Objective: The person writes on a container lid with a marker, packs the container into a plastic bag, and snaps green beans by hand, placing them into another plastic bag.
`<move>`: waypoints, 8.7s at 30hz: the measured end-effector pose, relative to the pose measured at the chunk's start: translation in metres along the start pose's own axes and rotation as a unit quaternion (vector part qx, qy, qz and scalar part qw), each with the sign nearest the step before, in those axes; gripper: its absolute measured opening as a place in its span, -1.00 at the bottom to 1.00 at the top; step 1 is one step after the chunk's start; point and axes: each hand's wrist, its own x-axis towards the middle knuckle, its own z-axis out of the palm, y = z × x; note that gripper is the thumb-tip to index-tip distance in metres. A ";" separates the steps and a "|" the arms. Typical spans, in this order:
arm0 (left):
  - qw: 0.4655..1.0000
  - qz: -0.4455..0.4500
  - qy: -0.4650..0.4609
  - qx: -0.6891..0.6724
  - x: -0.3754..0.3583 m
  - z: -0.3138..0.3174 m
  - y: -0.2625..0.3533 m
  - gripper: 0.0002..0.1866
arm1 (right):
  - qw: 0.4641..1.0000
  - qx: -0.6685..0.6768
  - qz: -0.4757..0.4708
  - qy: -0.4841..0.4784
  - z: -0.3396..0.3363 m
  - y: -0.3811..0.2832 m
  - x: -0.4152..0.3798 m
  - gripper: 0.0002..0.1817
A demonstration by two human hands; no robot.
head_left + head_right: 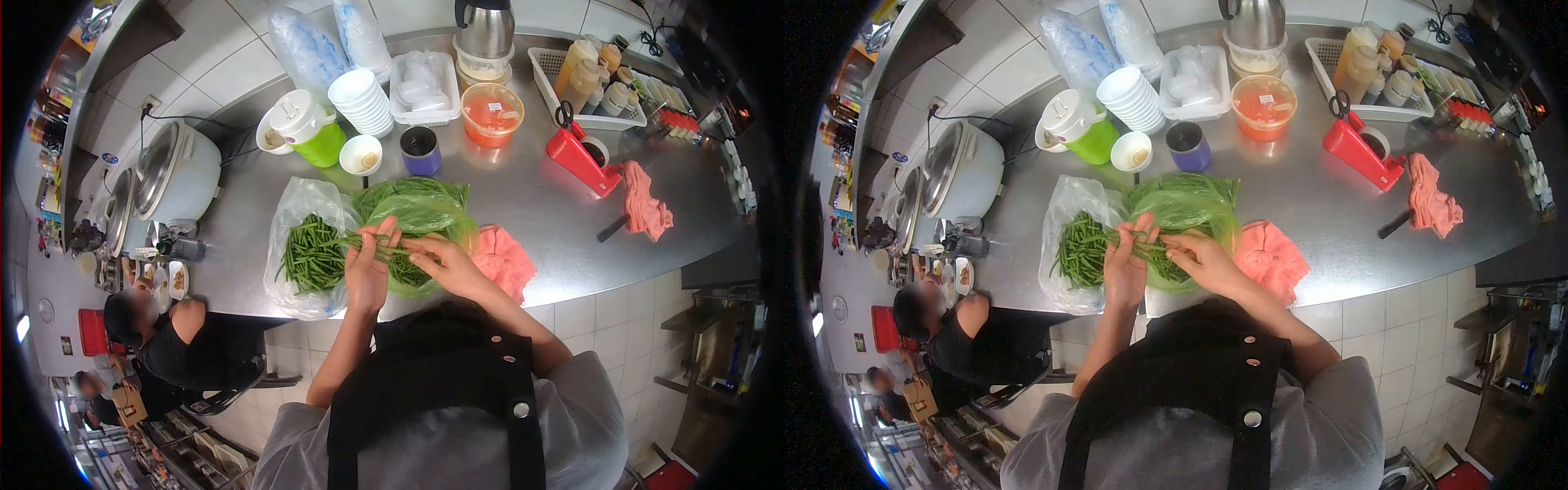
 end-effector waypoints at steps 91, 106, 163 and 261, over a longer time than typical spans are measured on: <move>0.917 -0.084 -0.022 0.389 -0.013 -0.002 -0.022 -0.87 | 0.806 0.573 0.022 0.144 0.005 0.000 0.027 -0.68; 0.955 -0.008 0.016 0.295 -0.015 0.007 -0.038 -0.75 | 0.933 0.308 0.056 0.175 0.027 0.003 0.016 -0.71; 0.723 0.068 -0.278 0.629 0.141 -0.066 0.008 -0.51 | 0.891 -0.444 0.001 -0.092 0.004 0.029 0.042 -0.76; 0.772 0.122 -0.094 0.616 0.018 -0.031 0.012 -0.84 | 0.920 -0.385 -0.077 -0.018 -0.015 0.043 0.027 -0.80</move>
